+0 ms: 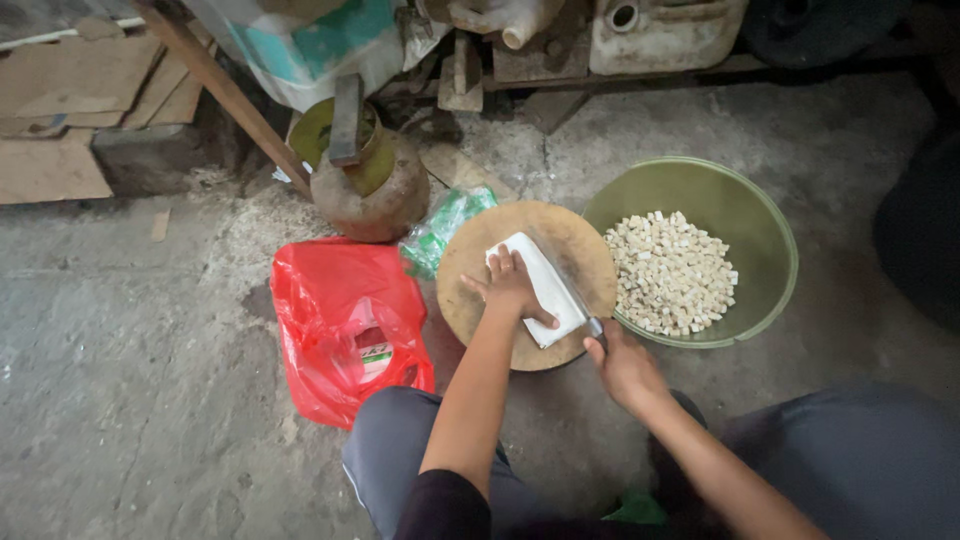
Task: The person unpacks blocks of white tofu from plastic bags and cuts them into small cubes on a round wooden cutting board. The diced tofu is then transferred into a green plastic basin.
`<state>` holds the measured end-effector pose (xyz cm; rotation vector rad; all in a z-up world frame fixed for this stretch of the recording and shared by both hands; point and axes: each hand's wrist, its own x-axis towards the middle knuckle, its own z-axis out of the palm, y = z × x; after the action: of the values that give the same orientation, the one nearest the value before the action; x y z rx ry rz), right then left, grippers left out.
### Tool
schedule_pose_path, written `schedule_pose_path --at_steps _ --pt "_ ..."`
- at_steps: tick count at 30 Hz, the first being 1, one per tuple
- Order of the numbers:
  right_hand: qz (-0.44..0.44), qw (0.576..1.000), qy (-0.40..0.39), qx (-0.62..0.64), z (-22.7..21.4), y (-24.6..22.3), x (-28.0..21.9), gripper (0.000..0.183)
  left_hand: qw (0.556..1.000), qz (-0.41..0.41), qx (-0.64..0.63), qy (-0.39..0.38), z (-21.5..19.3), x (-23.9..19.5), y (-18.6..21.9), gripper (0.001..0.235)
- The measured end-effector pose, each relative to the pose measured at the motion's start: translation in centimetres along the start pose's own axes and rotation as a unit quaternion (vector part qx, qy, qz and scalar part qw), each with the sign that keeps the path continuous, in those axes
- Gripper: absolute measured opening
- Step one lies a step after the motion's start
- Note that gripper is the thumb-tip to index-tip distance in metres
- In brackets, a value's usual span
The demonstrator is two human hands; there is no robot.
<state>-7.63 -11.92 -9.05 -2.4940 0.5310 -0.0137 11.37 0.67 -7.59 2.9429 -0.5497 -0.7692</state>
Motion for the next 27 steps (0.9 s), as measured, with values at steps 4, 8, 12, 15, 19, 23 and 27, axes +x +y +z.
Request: schedule_pose_path --at_steps 4,8,12,15,19,23,27 --pt "0.04 0.997 -0.043 -0.058 1.3 0.1 0.3 0.05 0.999 -0.023 0.034 -0.009 -0.4 0.2 0.6 0.167" --pt "0.024 0.997 -0.029 -0.065 1.4 -0.1 0.5 0.047 0.997 -0.045 0.049 -0.023 -1.4 0.1 1.5 0.168" --pt "0.0 0.996 -0.023 -0.081 1.1 -0.4 0.6 0.048 0.994 -0.058 0.082 -0.051 -2.2 0.0 2.4 0.169" --pt "0.022 0.994 -0.053 -0.098 1.1 -0.8 0.7 0.048 0.993 -0.065 0.085 -0.054 -2.5 -0.1 2.6 0.17" --pt "0.035 0.992 -0.056 -0.107 1.1 -1.1 0.7 0.05 0.993 -0.064 0.084 -0.05 -2.7 0.0 2.8 0.172" --pt "0.036 0.99 -0.082 -0.109 0.4 -0.8 1.1 0.047 0.992 -0.055 0.096 -0.057 -2.7 0.2 2.9 0.173" --pt "0.063 0.983 -0.137 -0.106 -0.1 -0.8 2.1 0.045 0.995 -0.047 0.083 -0.042 -2.4 0.0 2.5 0.172"
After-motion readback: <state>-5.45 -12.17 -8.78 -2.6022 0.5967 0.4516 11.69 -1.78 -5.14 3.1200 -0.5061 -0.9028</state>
